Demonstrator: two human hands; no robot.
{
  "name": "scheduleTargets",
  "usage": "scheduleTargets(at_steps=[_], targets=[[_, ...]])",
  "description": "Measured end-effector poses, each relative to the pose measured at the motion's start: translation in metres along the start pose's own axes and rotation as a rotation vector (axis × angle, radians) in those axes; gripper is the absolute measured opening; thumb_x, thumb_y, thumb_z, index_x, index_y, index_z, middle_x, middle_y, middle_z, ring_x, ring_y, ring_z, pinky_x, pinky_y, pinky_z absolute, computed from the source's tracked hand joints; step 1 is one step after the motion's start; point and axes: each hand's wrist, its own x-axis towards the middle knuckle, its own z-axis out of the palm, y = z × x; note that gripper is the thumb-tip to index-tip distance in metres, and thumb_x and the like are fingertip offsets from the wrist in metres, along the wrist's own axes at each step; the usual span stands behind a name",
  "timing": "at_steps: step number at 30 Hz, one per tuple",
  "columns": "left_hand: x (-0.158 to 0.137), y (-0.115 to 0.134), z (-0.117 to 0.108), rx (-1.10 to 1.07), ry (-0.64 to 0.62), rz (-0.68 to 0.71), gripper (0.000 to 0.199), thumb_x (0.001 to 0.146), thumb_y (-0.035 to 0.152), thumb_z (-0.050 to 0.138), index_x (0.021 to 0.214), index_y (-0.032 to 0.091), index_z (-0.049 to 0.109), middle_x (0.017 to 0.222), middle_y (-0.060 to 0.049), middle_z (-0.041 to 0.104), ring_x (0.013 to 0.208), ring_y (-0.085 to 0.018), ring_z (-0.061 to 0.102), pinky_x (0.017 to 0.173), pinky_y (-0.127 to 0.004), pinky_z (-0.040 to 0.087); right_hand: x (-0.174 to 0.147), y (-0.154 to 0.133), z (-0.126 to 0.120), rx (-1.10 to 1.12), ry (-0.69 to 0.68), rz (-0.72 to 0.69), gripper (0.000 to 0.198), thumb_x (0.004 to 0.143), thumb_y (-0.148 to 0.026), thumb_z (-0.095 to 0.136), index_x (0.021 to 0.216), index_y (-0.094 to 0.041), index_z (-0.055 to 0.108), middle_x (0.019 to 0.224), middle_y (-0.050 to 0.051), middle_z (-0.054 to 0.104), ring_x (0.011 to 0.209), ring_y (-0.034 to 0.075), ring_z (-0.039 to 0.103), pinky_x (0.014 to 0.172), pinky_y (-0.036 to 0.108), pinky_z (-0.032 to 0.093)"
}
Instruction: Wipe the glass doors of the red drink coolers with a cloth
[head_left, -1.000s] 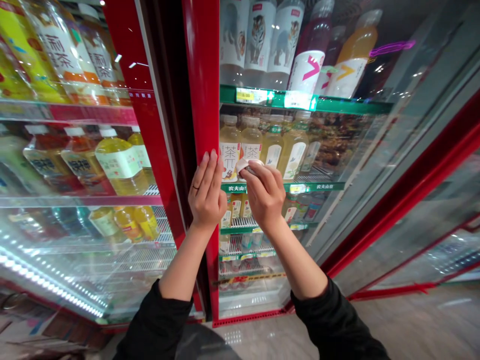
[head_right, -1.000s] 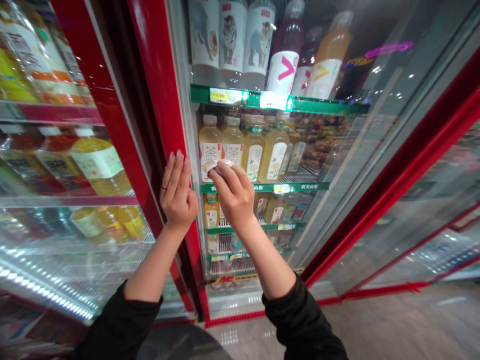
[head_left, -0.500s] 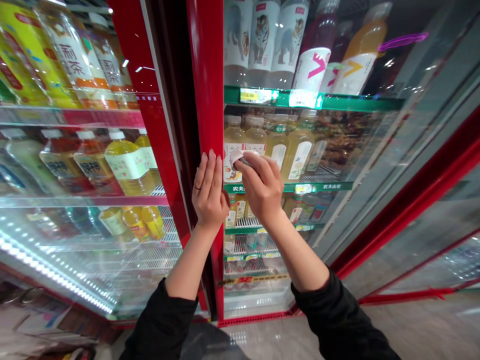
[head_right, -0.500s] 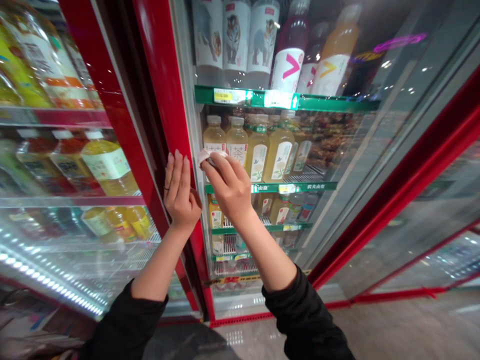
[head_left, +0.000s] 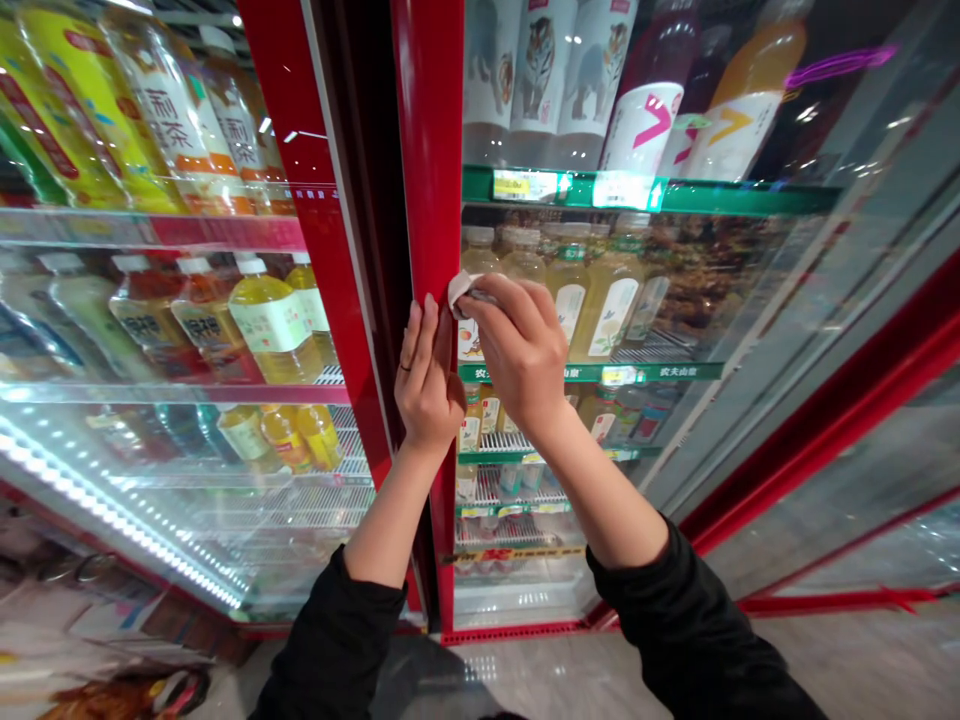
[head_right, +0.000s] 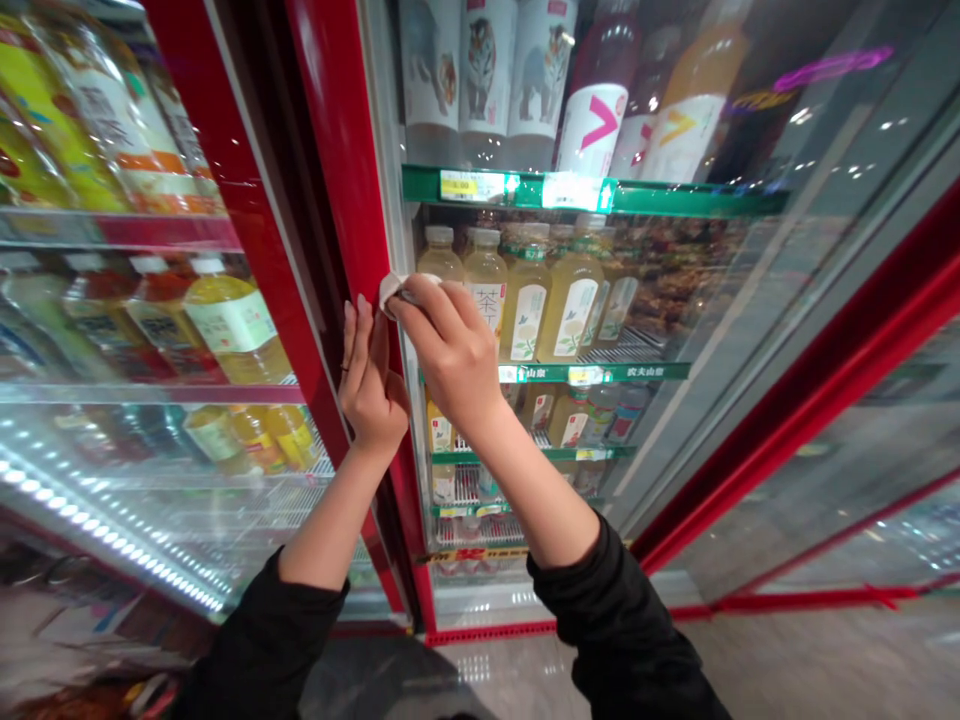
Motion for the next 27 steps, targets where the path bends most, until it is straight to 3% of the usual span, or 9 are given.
scheduleTargets(at_steps=[3,5,9,11,15,18,21,25,27], targets=[[0.001,0.001,-0.001,0.010,-0.027,-0.006,0.066,0.115,0.013,0.033,0.178,0.030,0.026,0.181,-0.003,0.039,0.169,-0.022,0.032,0.140,-0.045,0.036,-0.019,0.004,-0.013,0.014,-0.045,-0.070,0.035,0.105,-0.009,0.064,0.129,-0.031,0.077,0.132,0.006,0.080,0.120,0.024,0.071,0.106,0.042,0.063],[0.001,0.001,-0.002,0.027,-0.049,-0.004,0.067,0.114,0.010,0.025,0.179,0.029,0.023,0.180,-0.004,0.040,0.169,-0.021,0.031,0.140,-0.046,0.036,-0.025,0.012,-0.020,-0.022,-0.019,-0.044,0.036,0.104,-0.010,0.065,0.128,-0.033,0.077,0.130,0.005,0.081,0.117,0.024,0.072,0.103,0.043,0.064],[0.000,-0.001,-0.001,0.013,-0.055,-0.010,0.069,0.113,0.008,0.022,0.179,0.030,0.021,0.181,-0.004,0.039,0.169,-0.023,0.031,0.141,-0.048,0.034,-0.006,0.019,-0.016,-0.101,0.084,0.094,0.035,0.108,-0.012,0.058,0.127,-0.032,0.079,0.128,0.006,0.081,0.120,0.026,0.072,0.106,0.049,0.063],[-0.002,-0.001,0.000,-0.032,-0.063,-0.038,0.068,0.115,0.010,0.023,0.179,0.032,0.022,0.182,-0.003,0.037,0.170,-0.024,0.029,0.142,-0.049,0.032,0.005,0.014,-0.008,-0.094,0.060,0.103,0.035,0.109,-0.014,0.056,0.129,-0.031,0.079,0.131,0.007,0.080,0.124,0.027,0.071,0.109,0.051,0.063],[-0.004,-0.002,0.001,-0.084,-0.054,-0.053,0.064,0.118,0.020,0.034,0.179,0.037,0.020,0.183,-0.001,0.032,0.170,-0.025,0.028,0.143,-0.048,0.029,-0.009,-0.002,-0.004,-0.021,-0.012,-0.005,0.033,0.109,-0.013,0.058,0.128,-0.030,0.079,0.134,0.007,0.080,0.122,0.025,0.072,0.108,0.047,0.065],[-0.005,-0.002,0.001,-0.055,-0.038,-0.020,0.066,0.116,0.013,0.032,0.178,0.032,0.024,0.182,-0.002,0.035,0.169,-0.022,0.031,0.142,-0.044,0.032,-0.037,0.001,-0.017,0.028,0.033,-0.104,0.034,0.106,-0.008,0.063,0.131,-0.025,0.077,0.129,0.008,0.083,0.117,0.023,0.075,0.104,0.042,0.067],[-0.005,-0.002,0.000,-0.046,-0.037,0.005,0.071,0.111,0.005,0.028,0.178,0.028,0.025,0.181,-0.004,0.037,0.169,-0.022,0.032,0.141,-0.044,0.034,-0.043,0.012,-0.027,-0.013,0.082,-0.011,0.037,0.104,-0.007,0.065,0.130,-0.030,0.078,0.124,0.005,0.084,0.113,0.023,0.077,0.098,0.043,0.069],[-0.004,-0.002,0.001,-0.019,-0.050,-0.002,0.071,0.112,0.006,0.028,0.179,0.029,0.021,0.181,-0.005,0.036,0.169,-0.023,0.032,0.140,-0.046,0.036,-0.021,0.008,-0.018,-0.014,0.168,0.086,0.031,0.105,-0.009,0.064,0.118,-0.028,0.083,0.119,0.006,0.085,0.109,0.022,0.077,0.097,0.043,0.067],[-0.004,-0.001,0.001,-0.024,-0.044,-0.011,0.068,0.114,0.010,0.031,0.179,0.031,0.021,0.182,-0.004,0.035,0.169,-0.022,0.032,0.140,-0.046,0.036,-0.016,-0.001,-0.010,-0.012,0.099,0.096,0.032,0.106,-0.010,0.062,0.120,-0.029,0.083,0.123,0.007,0.084,0.113,0.023,0.076,0.100,0.043,0.067]])
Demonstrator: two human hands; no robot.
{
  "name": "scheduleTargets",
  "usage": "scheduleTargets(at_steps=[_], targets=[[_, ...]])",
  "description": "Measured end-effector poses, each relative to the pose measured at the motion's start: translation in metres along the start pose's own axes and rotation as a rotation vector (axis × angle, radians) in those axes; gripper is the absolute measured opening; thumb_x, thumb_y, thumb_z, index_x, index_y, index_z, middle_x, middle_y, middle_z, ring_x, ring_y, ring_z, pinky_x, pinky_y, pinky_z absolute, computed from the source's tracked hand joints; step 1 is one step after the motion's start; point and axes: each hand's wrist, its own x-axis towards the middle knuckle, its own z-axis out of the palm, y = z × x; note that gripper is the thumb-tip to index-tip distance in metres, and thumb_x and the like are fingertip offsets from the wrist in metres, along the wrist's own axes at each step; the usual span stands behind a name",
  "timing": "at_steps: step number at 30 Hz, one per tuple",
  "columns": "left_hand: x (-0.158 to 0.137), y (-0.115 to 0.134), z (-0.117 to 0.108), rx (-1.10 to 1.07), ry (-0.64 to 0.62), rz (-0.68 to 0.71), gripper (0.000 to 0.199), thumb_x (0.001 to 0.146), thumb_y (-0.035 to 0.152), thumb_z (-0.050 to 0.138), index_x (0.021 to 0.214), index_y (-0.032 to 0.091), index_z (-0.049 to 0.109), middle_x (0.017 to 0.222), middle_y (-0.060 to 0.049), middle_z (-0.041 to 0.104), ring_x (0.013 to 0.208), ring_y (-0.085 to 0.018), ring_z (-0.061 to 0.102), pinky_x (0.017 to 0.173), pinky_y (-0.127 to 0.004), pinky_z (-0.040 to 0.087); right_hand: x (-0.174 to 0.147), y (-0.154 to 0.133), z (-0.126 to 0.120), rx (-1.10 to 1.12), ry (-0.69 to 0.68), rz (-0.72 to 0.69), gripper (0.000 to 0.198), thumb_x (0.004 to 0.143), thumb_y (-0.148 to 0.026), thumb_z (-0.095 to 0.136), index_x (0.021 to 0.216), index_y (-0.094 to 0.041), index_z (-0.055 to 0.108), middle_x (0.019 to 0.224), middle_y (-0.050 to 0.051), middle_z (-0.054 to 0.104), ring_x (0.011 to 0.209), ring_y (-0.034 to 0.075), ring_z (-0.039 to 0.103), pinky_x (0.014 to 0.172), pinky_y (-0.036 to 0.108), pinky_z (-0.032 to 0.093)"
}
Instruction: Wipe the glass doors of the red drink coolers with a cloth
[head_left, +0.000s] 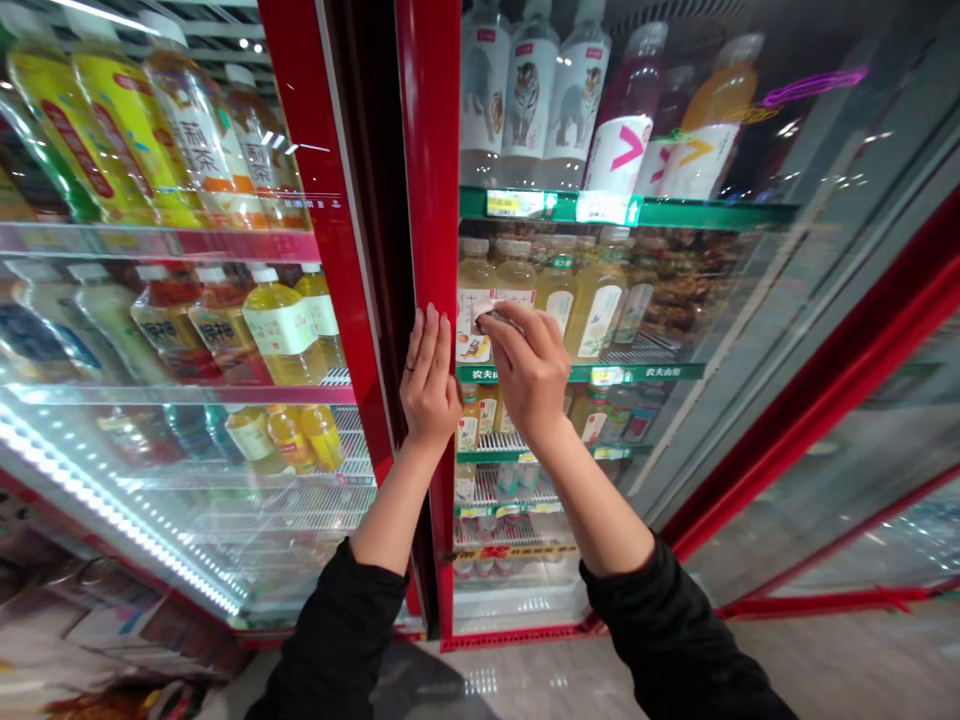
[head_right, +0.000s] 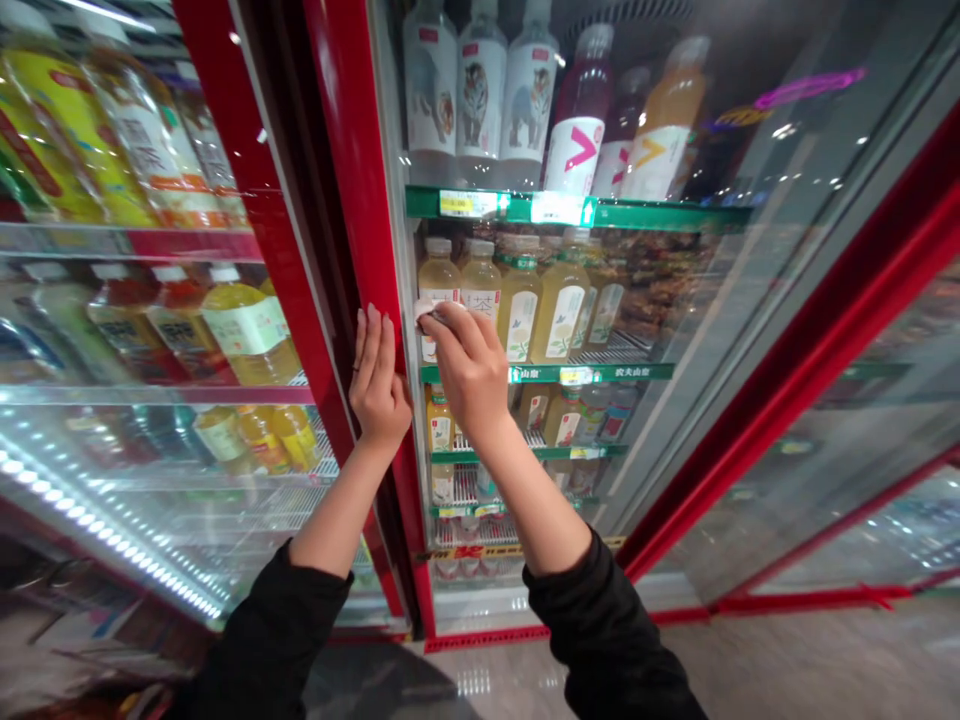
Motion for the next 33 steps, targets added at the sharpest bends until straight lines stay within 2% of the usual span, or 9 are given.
scheduleTargets(at_steps=[5,8,12,16,19,23,27,30,33], targets=[[-0.012,-0.001,-0.005,-0.027,-0.055,-0.018,0.071,0.114,0.012,0.037,0.180,0.033,0.017,0.185,-0.001,0.029,0.171,-0.021,0.026,0.142,-0.042,0.032,-0.026,-0.005,-0.009,0.060,-0.186,-0.089,0.036,0.104,-0.007,0.063,0.128,-0.028,0.081,0.130,0.008,0.083,0.119,0.024,0.075,0.105,0.044,0.067],[-0.023,-0.001,-0.009,-0.016,-0.102,0.016,0.076,0.109,0.004,0.030,0.180,0.028,0.017,0.185,-0.002,0.026,0.171,-0.021,0.024,0.141,-0.043,0.031,-0.030,0.006,-0.017,0.041,-0.122,-0.070,0.036,0.104,-0.007,0.065,0.127,-0.030,0.081,0.127,0.006,0.084,0.114,0.023,0.076,0.100,0.043,0.068],[-0.031,0.001,-0.008,0.012,-0.083,-0.004,0.079,0.106,0.001,0.032,0.180,0.026,0.017,0.185,-0.003,0.025,0.172,-0.021,0.023,0.141,-0.044,0.031,-0.010,0.004,-0.006,-0.009,0.047,-0.003,0.030,0.106,-0.009,0.062,0.118,-0.028,0.082,0.119,0.006,0.085,0.107,0.021,0.077,0.097,0.041,0.067],[-0.033,0.001,-0.004,-0.011,-0.055,-0.023,0.073,0.112,0.013,0.039,0.180,0.028,0.018,0.185,-0.004,0.026,0.172,-0.023,0.022,0.141,-0.045,0.032,-0.012,-0.008,0.003,0.017,-0.068,-0.020,0.033,0.107,-0.008,0.060,0.123,-0.027,0.081,0.127,0.007,0.083,0.115,0.021,0.075,0.102,0.041,0.066],[-0.035,-0.001,-0.004,0.014,-0.082,-0.019,0.071,0.114,0.014,0.038,0.180,0.029,0.016,0.185,-0.005,0.027,0.171,-0.023,0.022,0.141,-0.044,0.032,-0.034,-0.004,-0.008,0.074,-0.157,-0.113,0.032,0.105,-0.008,0.063,0.127,-0.024,0.080,0.130,0.009,0.082,0.118,0.022,0.075,0.104,0.041,0.066],[-0.039,-0.004,-0.004,0.083,-0.078,0.010,0.076,0.110,0.007,0.035,0.180,0.028,0.015,0.183,-0.007,0.032,0.170,-0.022,0.025,0.139,-0.046,0.038,-0.044,0.013,-0.022,0.009,-0.051,0.014,0.031,0.105,-0.010,0.065,0.121,-0.031,0.082,0.121,0.005,0.084,0.110,0.022,0.077,0.097,0.044,0.067],[-0.040,-0.004,-0.003,0.083,-0.083,-0.007,0.073,0.112,0.010,0.032,0.180,0.029,0.014,0.183,-0.006,0.033,0.171,-0.021,0.024,0.139,-0.046,0.037,-0.025,0.007,-0.007,0.008,-0.009,0.083,0.032,0.106,-0.011,0.061,0.119,-0.030,0.083,0.123,0.007,0.083,0.112,0.023,0.074,0.100,0.045,0.064],[-0.040,-0.004,-0.003,0.066,-0.070,-0.008,0.066,0.117,0.023,0.033,0.180,0.031,0.014,0.184,-0.006,0.030,0.171,-0.022,0.023,0.140,-0.046,0.035,-0.022,-0.006,0.006,0.044,-0.090,0.013,0.034,0.107,-0.009,0.059,0.125,-0.028,0.081,0.130,0.008,0.081,0.118,0.023,0.074,0.104,0.043,0.064],[-0.040,-0.004,-0.004,0.048,-0.065,0.001,0.065,0.118,0.026,0.036,0.180,0.030,0.016,0.185,-0.005,0.028,0.171,-0.022,0.022,0.141,-0.044,0.033,-0.037,-0.008,0.002,0.061,-0.179,-0.073,0.036,0.106,-0.008,0.062,0.129,-0.028,0.080,0.133,0.008,0.081,0.121,0.023,0.074,0.106,0.043,0.065]])
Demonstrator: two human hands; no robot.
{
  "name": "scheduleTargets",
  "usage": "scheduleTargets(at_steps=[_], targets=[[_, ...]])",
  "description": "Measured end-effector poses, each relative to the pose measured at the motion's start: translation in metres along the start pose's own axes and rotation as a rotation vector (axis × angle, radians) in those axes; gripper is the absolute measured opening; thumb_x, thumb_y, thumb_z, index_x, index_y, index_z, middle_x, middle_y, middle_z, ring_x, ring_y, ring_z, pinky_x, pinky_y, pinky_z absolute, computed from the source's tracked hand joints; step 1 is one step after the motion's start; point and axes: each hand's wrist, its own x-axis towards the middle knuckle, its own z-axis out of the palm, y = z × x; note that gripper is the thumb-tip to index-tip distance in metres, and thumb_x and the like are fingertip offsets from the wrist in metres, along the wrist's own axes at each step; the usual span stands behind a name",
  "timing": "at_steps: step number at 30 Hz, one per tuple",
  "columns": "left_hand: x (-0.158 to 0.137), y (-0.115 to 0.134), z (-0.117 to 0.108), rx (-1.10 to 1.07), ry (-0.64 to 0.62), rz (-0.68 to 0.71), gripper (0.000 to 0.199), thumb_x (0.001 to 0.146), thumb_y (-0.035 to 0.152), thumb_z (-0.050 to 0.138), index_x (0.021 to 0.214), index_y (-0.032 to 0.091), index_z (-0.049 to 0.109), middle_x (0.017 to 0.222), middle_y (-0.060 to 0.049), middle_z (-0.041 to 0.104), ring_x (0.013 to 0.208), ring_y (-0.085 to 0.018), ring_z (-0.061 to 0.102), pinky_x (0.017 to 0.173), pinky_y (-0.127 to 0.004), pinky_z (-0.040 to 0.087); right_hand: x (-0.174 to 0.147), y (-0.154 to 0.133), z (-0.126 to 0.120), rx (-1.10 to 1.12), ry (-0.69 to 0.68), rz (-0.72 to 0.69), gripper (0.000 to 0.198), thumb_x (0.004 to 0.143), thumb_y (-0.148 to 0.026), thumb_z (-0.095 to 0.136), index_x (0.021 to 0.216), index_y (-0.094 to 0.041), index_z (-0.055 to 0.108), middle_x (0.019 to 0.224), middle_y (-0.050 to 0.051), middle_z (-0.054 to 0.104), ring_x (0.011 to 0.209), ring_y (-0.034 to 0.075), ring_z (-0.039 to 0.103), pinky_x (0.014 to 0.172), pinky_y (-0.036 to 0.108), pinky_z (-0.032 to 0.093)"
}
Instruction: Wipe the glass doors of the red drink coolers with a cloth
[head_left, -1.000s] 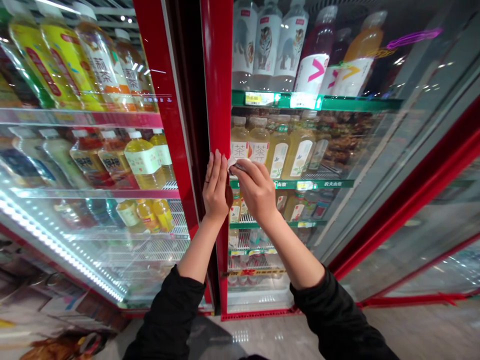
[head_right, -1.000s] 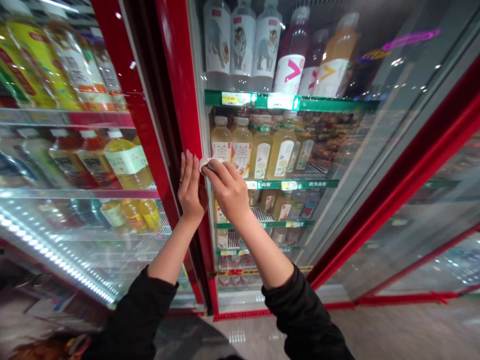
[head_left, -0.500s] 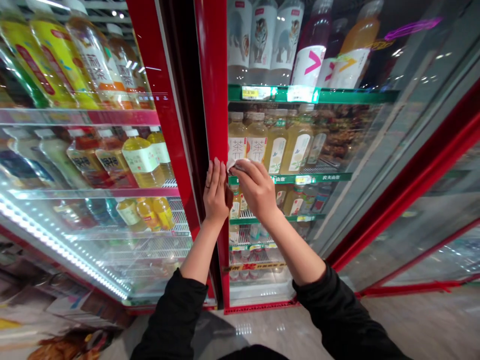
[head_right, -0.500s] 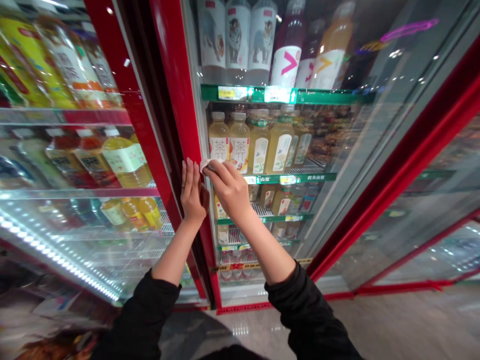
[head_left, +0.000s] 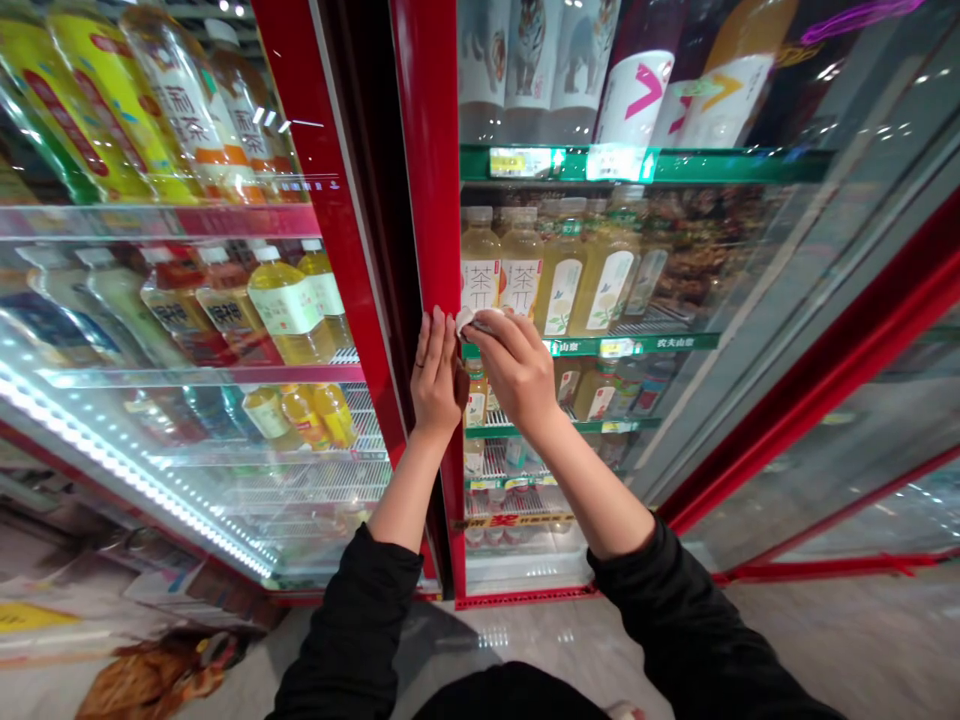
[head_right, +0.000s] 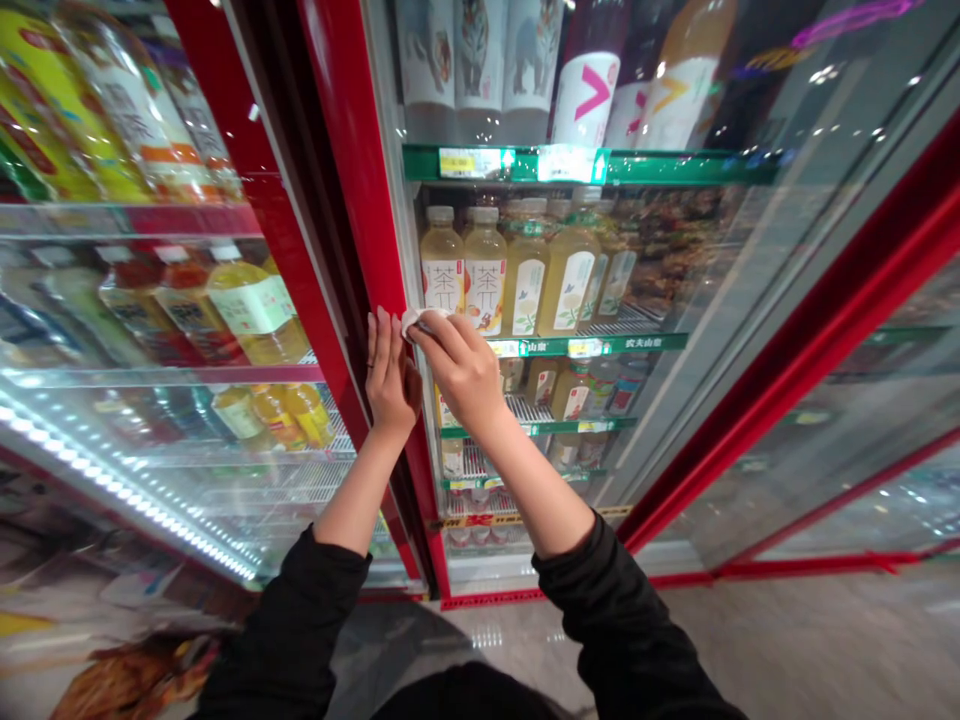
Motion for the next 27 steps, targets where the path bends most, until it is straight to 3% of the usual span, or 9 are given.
scheduleTargets(at_steps=[4,8,11,15,17,21,23,27], targets=[[-0.001,-0.001,0.000,-0.019,-0.018,-0.001,0.072,0.112,0.010,0.036,0.180,0.028,0.017,0.184,-0.005,0.029,0.171,-0.022,0.023,0.141,-0.043,0.032,-0.010,0.018,-0.014,-0.023,0.097,0.044,0.035,0.105,-0.009,0.064,0.127,-0.031,0.081,0.127,0.007,0.084,0.116,0.023,0.076,0.102,0.044,0.066],[-0.002,-0.001,0.001,0.023,0.000,-0.003,0.078,0.108,0.004,0.036,0.180,0.028,0.018,0.183,-0.006,0.032,0.170,-0.023,0.025,0.141,-0.045,0.033,0.017,0.025,-0.010,-0.084,0.294,0.162,0.029,0.108,-0.014,0.062,0.119,-0.029,0.084,0.122,0.007,0.083,0.112,0.023,0.076,0.101,0.044,0.065],[-0.001,0.001,0.000,-0.018,0.005,-0.013,0.077,0.108,0.003,0.034,0.179,0.028,0.019,0.184,-0.004,0.029,0.171,-0.023,0.024,0.141,-0.045,0.032,0.030,0.015,0.002,-0.046,0.229,0.106,0.033,0.109,-0.013,0.058,0.125,-0.029,0.082,0.128,0.007,0.082,0.120,0.023,0.075,0.108,0.044,0.064],[0.004,0.002,-0.005,-0.023,-0.006,0.000,0.077,0.109,0.004,0.038,0.179,0.028,0.018,0.184,-0.001,0.025,0.171,-0.020,0.023,0.142,-0.042,0.031,0.007,0.013,-0.002,-0.004,0.128,-0.045,0.037,0.107,-0.010,0.062,0.136,-0.029,0.077,0.134,0.006,0.081,0.124,0.023,0.074,0.110,0.042,0.065],[0.006,0.004,-0.009,0.009,-0.008,0.018,0.078,0.106,0.000,0.038,0.179,0.024,0.020,0.183,-0.001,0.025,0.171,-0.018,0.023,0.142,-0.039,0.029,-0.005,0.025,-0.014,-0.039,0.205,-0.073,0.039,0.107,-0.010,0.064,0.138,-0.030,0.076,0.130,0.006,0.083,0.120,0.022,0.076,0.105,0.040,0.066],[0.009,0.014,-0.011,0.057,-0.022,0.172,0.079,0.102,-0.004,0.041,0.176,0.018,0.028,0.178,-0.003,0.038,0.169,-0.016,0.030,0.141,-0.034,0.028,0.001,0.050,-0.029,-0.094,0.435,0.080,0.033,0.106,-0.013,0.067,0.127,-0.034,0.081,0.120,0.004,0.084,0.110,0.022,0.077,0.097,0.041,0.065],[0.011,0.022,-0.008,0.051,-0.036,0.226,0.079,0.101,-0.003,0.043,0.176,0.017,0.030,0.176,-0.005,0.043,0.168,-0.017,0.032,0.141,-0.034,0.029,0.010,0.051,-0.027,-0.073,0.416,0.136,0.030,0.108,-0.015,0.065,0.124,-0.033,0.083,0.120,0.004,0.084,0.110,0.022,0.077,0.100,0.043,0.065],[0.020,0.035,0.000,0.039,-0.019,0.150,0.083,0.099,-0.005,0.041,0.177,0.018,0.027,0.178,-0.005,0.039,0.169,-0.019,0.030,0.142,-0.036,0.028,0.004,0.041,-0.022,-0.016,0.230,0.097,0.034,0.108,-0.014,0.063,0.130,-0.033,0.081,0.128,0.005,0.083,0.119,0.023,0.075,0.105,0.044,0.066]])
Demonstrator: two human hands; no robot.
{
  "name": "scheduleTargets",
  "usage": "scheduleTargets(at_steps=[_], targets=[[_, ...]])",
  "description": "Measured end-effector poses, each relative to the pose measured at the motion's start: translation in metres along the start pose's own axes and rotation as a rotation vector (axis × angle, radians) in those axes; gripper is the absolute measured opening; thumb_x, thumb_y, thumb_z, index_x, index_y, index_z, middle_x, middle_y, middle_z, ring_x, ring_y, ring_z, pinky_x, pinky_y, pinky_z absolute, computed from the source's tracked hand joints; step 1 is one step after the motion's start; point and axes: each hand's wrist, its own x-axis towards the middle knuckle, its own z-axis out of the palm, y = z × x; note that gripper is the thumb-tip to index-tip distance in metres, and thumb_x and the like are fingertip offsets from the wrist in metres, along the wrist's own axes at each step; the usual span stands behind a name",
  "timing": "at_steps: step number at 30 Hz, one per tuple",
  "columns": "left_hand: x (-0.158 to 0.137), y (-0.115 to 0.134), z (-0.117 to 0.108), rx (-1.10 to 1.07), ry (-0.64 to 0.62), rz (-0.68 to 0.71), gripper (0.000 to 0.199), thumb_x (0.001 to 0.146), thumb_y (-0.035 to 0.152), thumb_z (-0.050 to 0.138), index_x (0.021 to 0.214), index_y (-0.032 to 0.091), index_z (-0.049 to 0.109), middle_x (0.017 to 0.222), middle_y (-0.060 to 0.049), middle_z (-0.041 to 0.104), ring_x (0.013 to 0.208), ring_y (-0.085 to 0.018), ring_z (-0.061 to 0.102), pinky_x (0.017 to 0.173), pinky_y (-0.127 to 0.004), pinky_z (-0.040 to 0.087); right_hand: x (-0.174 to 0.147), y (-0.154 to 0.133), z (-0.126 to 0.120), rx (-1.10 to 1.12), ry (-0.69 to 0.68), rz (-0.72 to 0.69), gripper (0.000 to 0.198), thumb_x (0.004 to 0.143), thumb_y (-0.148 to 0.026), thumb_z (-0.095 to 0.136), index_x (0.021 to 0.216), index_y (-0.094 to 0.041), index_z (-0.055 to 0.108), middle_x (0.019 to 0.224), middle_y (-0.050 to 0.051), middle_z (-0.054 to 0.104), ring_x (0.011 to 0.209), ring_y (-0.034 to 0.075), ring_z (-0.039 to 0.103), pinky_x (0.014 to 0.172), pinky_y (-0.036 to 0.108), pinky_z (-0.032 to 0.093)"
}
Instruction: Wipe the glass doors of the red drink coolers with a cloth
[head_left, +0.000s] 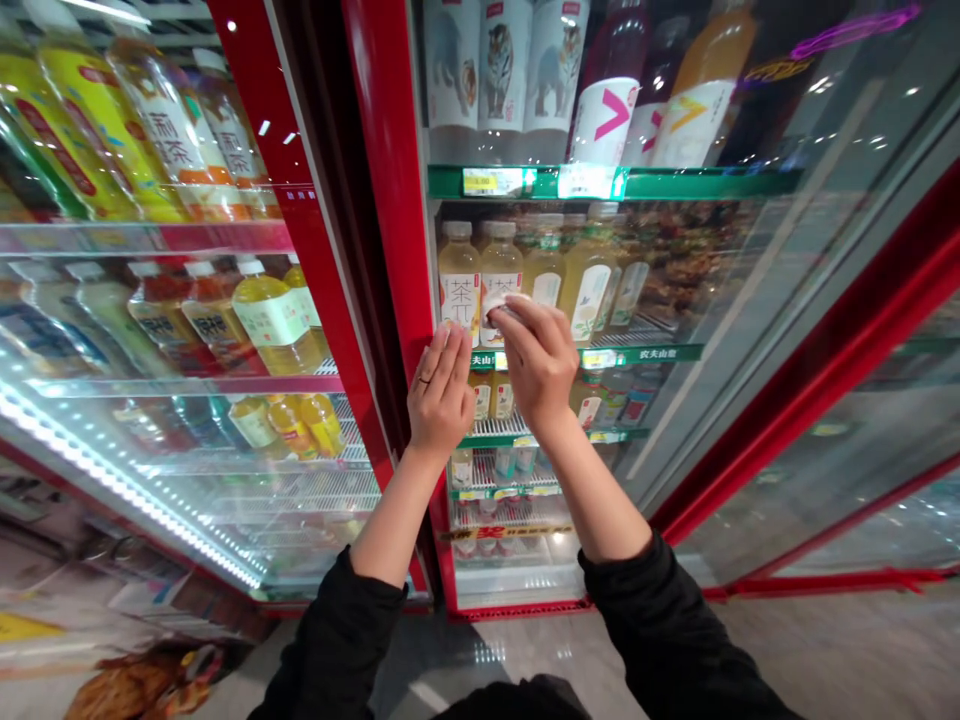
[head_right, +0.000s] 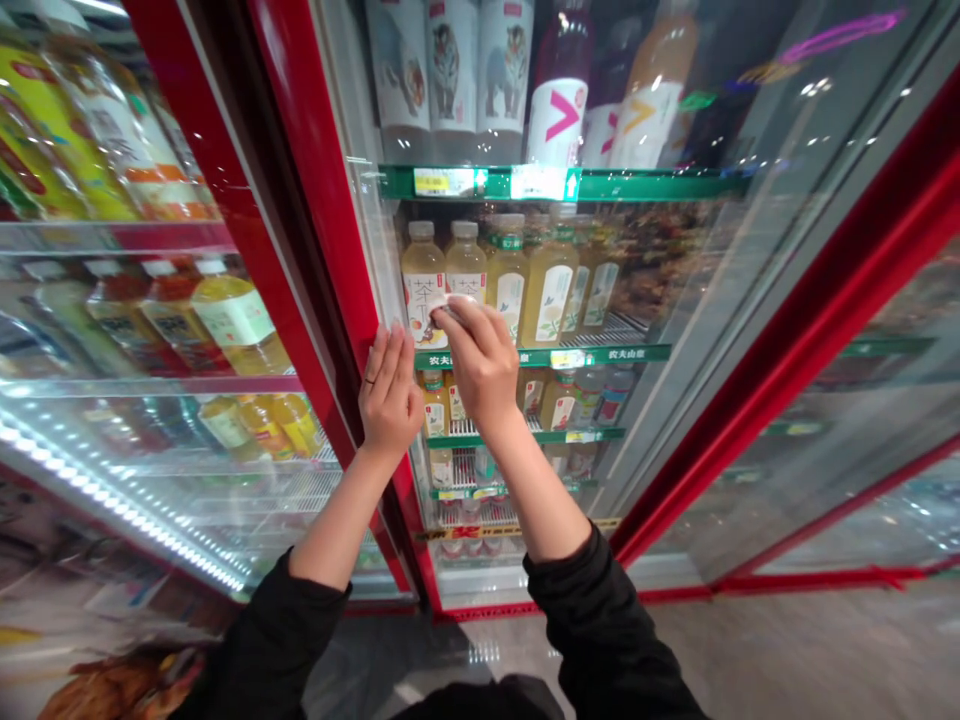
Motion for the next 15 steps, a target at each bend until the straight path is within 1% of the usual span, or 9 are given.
scheduleTargets(at_steps=[2,4,7,9,10,12,15], targets=[[0.006,0.004,0.004,0.019,0.014,-0.014,0.083,0.099,-0.005,0.040,0.177,0.019,0.026,0.180,-0.004,0.036,0.169,-0.018,0.029,0.143,-0.036,0.027,-0.011,0.006,-0.008,0.032,-0.056,-0.083,0.040,0.106,-0.011,0.065,0.137,-0.035,0.078,0.131,0.004,0.083,0.121,0.023,0.075,0.105,0.043,0.067],[0.011,0.008,0.007,0.040,0.005,-0.005,0.083,0.098,-0.005,0.041,0.177,0.018,0.026,0.179,-0.003,0.037,0.169,-0.017,0.031,0.142,-0.035,0.029,-0.015,0.019,-0.017,0.047,-0.013,-0.111,0.044,0.105,-0.011,0.068,0.139,-0.037,0.076,0.130,0.003,0.083,0.117,0.022,0.076,0.100,0.042,0.067],[0.015,0.016,0.012,0.037,-0.042,0.004,0.086,0.097,-0.005,0.044,0.177,0.018,0.024,0.177,-0.004,0.043,0.168,-0.017,0.034,0.141,-0.035,0.033,-0.003,0.038,-0.024,-0.003,0.150,-0.004,0.038,0.105,-0.013,0.069,0.131,-0.038,0.080,0.123,0.003,0.083,0.110,0.022,0.076,0.095,0.043,0.066],[0.016,0.023,0.017,0.016,-0.064,-0.019,0.089,0.096,-0.005,0.045,0.178,0.020,0.021,0.176,-0.004,0.043,0.168,-0.019,0.035,0.140,-0.037,0.035,0.010,0.040,-0.022,-0.018,0.196,0.046,0.033,0.107,-0.014,0.066,0.126,-0.035,0.082,0.121,0.004,0.083,0.112,0.023,0.075,0.096,0.044,0.065],[0.017,0.027,0.020,0.005,-0.065,-0.041,0.090,0.096,-0.005,0.044,0.179,0.021,0.020,0.177,-0.004,0.042,0.168,-0.019,0.034,0.141,-0.038,0.035,0.013,0.038,-0.021,-0.002,0.186,0.043,0.032,0.107,-0.014,0.066,0.126,-0.034,0.082,0.122,0.004,0.083,0.113,0.023,0.075,0.097,0.043,0.065],[0.020,0.033,0.025,-0.013,-0.046,-0.085,0.090,0.096,-0.006,0.043,0.179,0.023,0.020,0.179,-0.003,0.038,0.169,-0.020,0.033,0.141,-0.040,0.034,0.012,0.033,-0.021,0.039,0.128,-0.017,0.032,0.107,-0.012,0.066,0.128,-0.031,0.081,0.124,0.005,0.083,0.115,0.022,0.075,0.099,0.041,0.065],[0.024,0.040,0.032,-0.025,-0.006,-0.101,0.090,0.097,-0.007,0.042,0.178,0.023,0.021,0.180,-0.002,0.035,0.169,-0.020,0.032,0.141,-0.040,0.034,-0.007,0.035,-0.030,0.072,0.000,-0.123,0.040,0.104,-0.008,0.067,0.137,-0.030,0.077,0.129,0.006,0.083,0.118,0.022,0.075,0.100,0.039,0.065]])
